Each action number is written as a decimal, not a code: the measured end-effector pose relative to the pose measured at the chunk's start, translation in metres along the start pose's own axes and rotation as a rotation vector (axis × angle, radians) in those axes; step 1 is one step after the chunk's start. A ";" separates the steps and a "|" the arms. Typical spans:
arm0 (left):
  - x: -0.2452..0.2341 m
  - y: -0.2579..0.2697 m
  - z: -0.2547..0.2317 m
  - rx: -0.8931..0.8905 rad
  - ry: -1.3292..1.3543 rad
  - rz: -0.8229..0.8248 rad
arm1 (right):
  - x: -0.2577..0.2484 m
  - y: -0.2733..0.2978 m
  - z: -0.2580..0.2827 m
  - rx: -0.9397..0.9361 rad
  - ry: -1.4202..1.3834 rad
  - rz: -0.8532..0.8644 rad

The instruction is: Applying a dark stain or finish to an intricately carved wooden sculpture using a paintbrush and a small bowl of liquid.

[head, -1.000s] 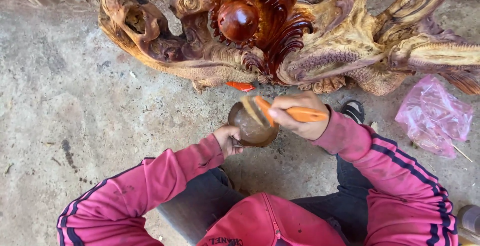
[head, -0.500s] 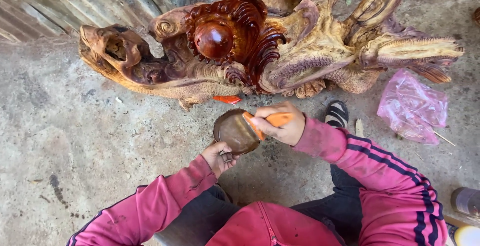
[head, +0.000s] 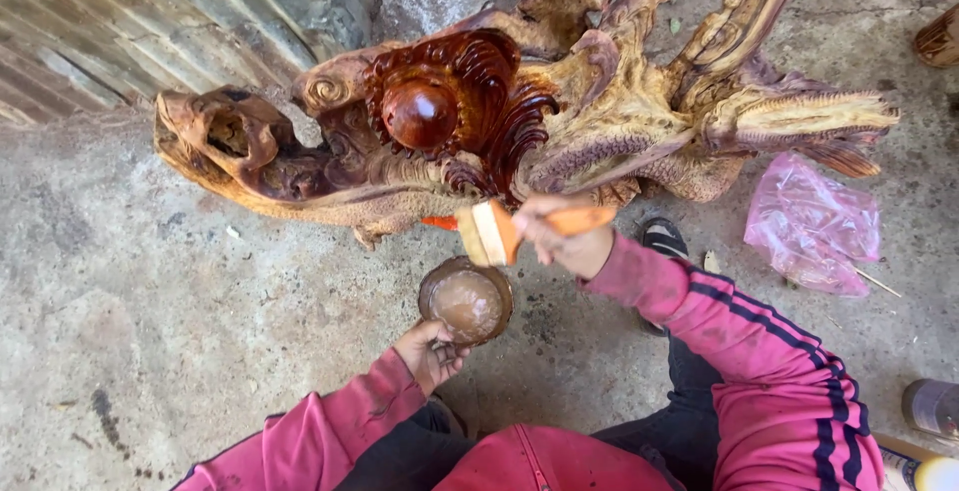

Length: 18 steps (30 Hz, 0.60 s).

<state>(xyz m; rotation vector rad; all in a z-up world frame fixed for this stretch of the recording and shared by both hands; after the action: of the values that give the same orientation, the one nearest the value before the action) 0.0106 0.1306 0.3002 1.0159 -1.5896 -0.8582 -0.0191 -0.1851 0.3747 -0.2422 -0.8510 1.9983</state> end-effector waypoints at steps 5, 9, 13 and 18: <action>0.020 0.032 -0.004 -0.027 0.068 -0.022 | -0.118 0.006 0.071 -0.688 0.563 0.132; 0.029 0.040 0.000 -0.087 0.121 0.069 | -0.143 -0.008 0.132 0.003 1.434 -0.831; 0.024 0.011 0.006 -0.131 0.116 0.090 | -0.195 -0.053 0.116 0.211 0.368 -1.525; 0.047 0.010 -0.010 -0.161 0.119 0.089 | -0.166 -0.098 0.080 0.755 1.633 -0.732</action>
<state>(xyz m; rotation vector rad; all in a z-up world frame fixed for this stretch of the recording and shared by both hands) 0.0127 0.0903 0.3288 0.8597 -1.4300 -0.8352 0.1013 -0.3248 0.4720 -0.7850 0.7638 0.7717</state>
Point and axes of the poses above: each hand's wrist, its own y-axis away from the middle knuckle, its own x-axis out of the palm, z = x × y, the point moved 1 cm from there along -y, towards the middle knuckle, and after that the axes turned 12 degrees about y, right-handed, at the moved point
